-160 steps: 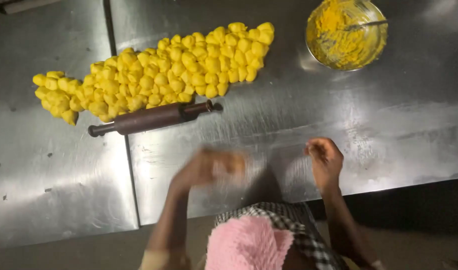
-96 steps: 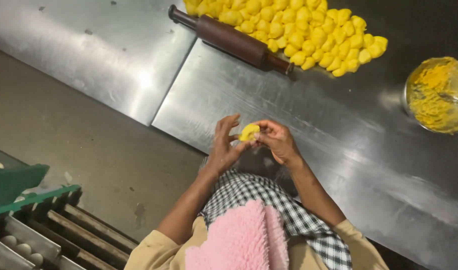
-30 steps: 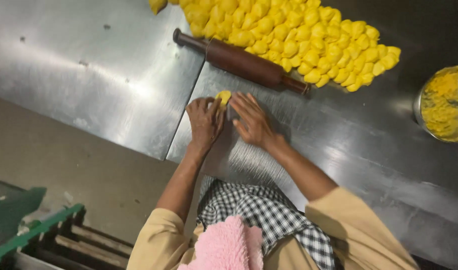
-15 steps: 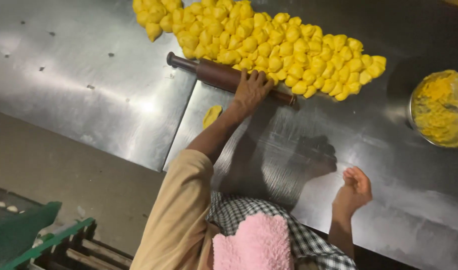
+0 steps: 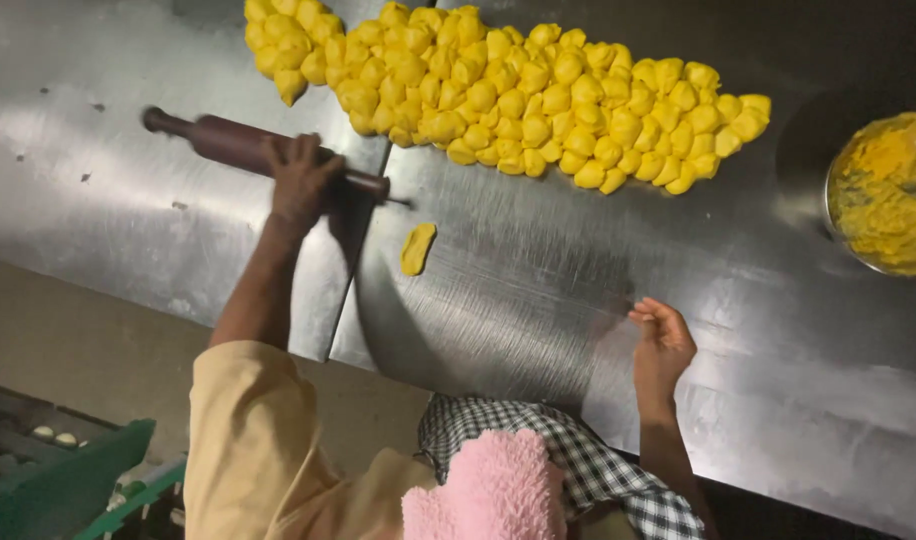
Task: The person shapes and rolls out dough for bread or pastries on a metal workbench.
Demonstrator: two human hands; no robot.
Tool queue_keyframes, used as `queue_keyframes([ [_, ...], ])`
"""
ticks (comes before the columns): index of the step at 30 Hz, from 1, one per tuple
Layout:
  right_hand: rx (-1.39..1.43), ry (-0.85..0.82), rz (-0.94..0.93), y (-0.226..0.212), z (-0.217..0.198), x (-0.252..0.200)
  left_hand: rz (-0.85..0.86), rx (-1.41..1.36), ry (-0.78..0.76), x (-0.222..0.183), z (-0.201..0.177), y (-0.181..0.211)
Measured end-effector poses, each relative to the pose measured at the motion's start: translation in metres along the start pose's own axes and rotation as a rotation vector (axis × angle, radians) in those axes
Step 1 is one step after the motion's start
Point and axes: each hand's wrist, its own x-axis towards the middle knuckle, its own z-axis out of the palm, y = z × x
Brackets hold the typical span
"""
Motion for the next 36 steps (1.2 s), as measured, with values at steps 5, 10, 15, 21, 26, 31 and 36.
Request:
queue_keyframes([
  [5, -0.157, -0.118, -0.116, -0.011, 0.005, -0.011, -0.078, 0.028, -0.061, -0.017, 0.027, -0.062],
  [10, -0.239, -0.085, -0.142, -0.015, -0.007, -0.022, -0.212, 0.109, -0.284, 0.040, -0.039, -0.019],
  [15, -0.241, -0.037, -0.125, -0.027, -0.002, -0.038, -0.042, -0.349, -0.024, 0.096, 0.011, 0.077],
  [21, -0.280, -0.064, -0.203, -0.064, 0.006, -0.054, 0.141, -0.228, 0.229, 0.135, -0.016, 0.138],
  [26, -0.273, -0.149, -0.200, -0.058, -0.004, -0.075, -0.008, -0.346, 0.134, 0.133, -0.032, 0.139],
  [31, -0.156, -0.375, -0.048, -0.045, 0.000, -0.059, -0.374, -1.450, 0.101, 0.072, -0.180, 0.198],
  [36, 0.252, -0.725, 0.242, -0.092, 0.054, -0.019, -0.683, -2.089, -0.076, -0.020, -0.120, 0.289],
])
